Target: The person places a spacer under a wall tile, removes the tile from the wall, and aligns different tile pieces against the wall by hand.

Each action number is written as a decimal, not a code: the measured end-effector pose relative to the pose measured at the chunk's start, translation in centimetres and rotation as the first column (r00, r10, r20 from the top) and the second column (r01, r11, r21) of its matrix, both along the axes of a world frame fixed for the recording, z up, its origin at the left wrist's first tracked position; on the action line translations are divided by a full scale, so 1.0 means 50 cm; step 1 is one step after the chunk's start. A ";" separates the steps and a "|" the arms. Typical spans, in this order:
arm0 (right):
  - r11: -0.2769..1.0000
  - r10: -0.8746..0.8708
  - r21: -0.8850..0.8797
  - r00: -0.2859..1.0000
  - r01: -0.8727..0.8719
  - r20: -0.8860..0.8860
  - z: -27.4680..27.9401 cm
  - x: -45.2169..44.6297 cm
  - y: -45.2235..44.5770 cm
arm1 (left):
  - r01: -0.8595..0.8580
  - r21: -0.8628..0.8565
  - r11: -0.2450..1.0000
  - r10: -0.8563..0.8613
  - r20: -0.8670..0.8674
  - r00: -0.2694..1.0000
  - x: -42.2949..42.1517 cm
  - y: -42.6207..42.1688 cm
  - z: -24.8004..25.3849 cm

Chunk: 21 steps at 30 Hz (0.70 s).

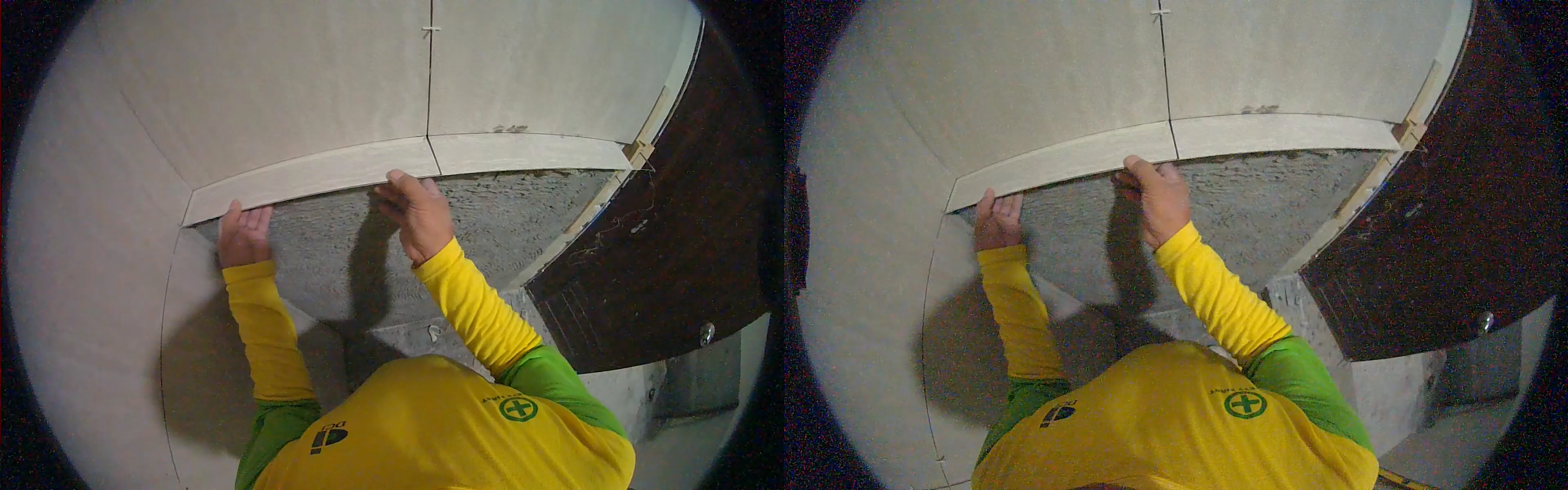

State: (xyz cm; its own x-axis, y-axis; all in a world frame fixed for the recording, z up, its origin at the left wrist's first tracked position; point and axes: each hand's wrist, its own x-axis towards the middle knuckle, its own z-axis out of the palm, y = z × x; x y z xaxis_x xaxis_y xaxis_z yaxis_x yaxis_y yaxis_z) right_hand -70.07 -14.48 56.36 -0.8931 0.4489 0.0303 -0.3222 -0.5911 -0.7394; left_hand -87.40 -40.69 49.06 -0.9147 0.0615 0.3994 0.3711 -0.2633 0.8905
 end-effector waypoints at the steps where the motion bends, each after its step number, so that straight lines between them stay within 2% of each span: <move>1: 1.000 0.011 -0.006 1.000 -0.011 -0.007 -0.001 0.000 0.001 | -0.040 -0.186 0.982 0.013 -0.147 0.989 -0.007 -0.009 -0.008; 2: 1.000 0.008 -0.007 1.000 -0.008 -0.007 -0.001 -0.001 0.001 | -0.170 -0.327 0.929 0.059 -0.323 0.944 -0.014 -0.016 -0.018; 4: 1.000 0.007 -0.017 1.000 -0.007 0.005 -0.001 -0.002 -0.001 | -0.314 -0.432 0.846 0.068 -0.496 0.866 -0.030 -0.032 -0.028; 8: 1.000 -0.001 0.004 1.000 0.001 -0.011 -0.003 -0.004 0.000 | -0.445 -0.652 0.614 -0.131 -0.640 0.757 -0.054 -0.057 -0.015; 10: 0.999 -0.004 -0.050 1.000 0.003 -0.023 -0.001 -0.002 -0.002 | -0.481 -0.687 0.545 -0.192 -0.661 0.726 -0.039 -0.038 -0.001; 11: 0.999 -0.007 -0.051 1.000 0.006 -0.024 0.002 0.000 -0.002 | -0.060 -0.223 0.973 0.000 -0.257 0.966 0.025 0.007 0.055; 12: 0.999 -0.007 -0.043 1.000 0.006 -0.016 0.007 0.003 -0.003 | 0.052 0.516 0.855 -0.188 0.215 0.958 0.060 0.032 0.088; 16: 0.999 0.010 -0.040 1.000 -0.010 -0.011 0.003 0.001 -0.001 | 0.117 0.517 0.848 -0.222 0.145 0.964 0.062 0.031 0.086; 19: 1.000 0.008 -0.001 1.000 -0.008 -0.007 -0.002 -0.003 0.002 | -0.002 0.464 0.886 -0.118 0.230 0.966 0.080 0.044 0.108; 21: 1.000 -0.001 -0.012 1.000 0.001 -0.018 -0.003 -0.003 -0.001 | 0.012 0.449 0.893 -0.115 0.202 0.973 0.067 0.036 0.094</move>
State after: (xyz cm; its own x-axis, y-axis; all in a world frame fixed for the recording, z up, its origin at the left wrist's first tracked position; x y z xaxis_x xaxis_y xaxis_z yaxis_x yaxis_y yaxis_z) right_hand -70.19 -14.51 56.19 -0.8919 0.4502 0.0413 -0.3362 -0.5995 -0.7264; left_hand -84.05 -38.90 53.74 -0.9817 -0.0132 0.1900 0.1506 -0.6648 0.7317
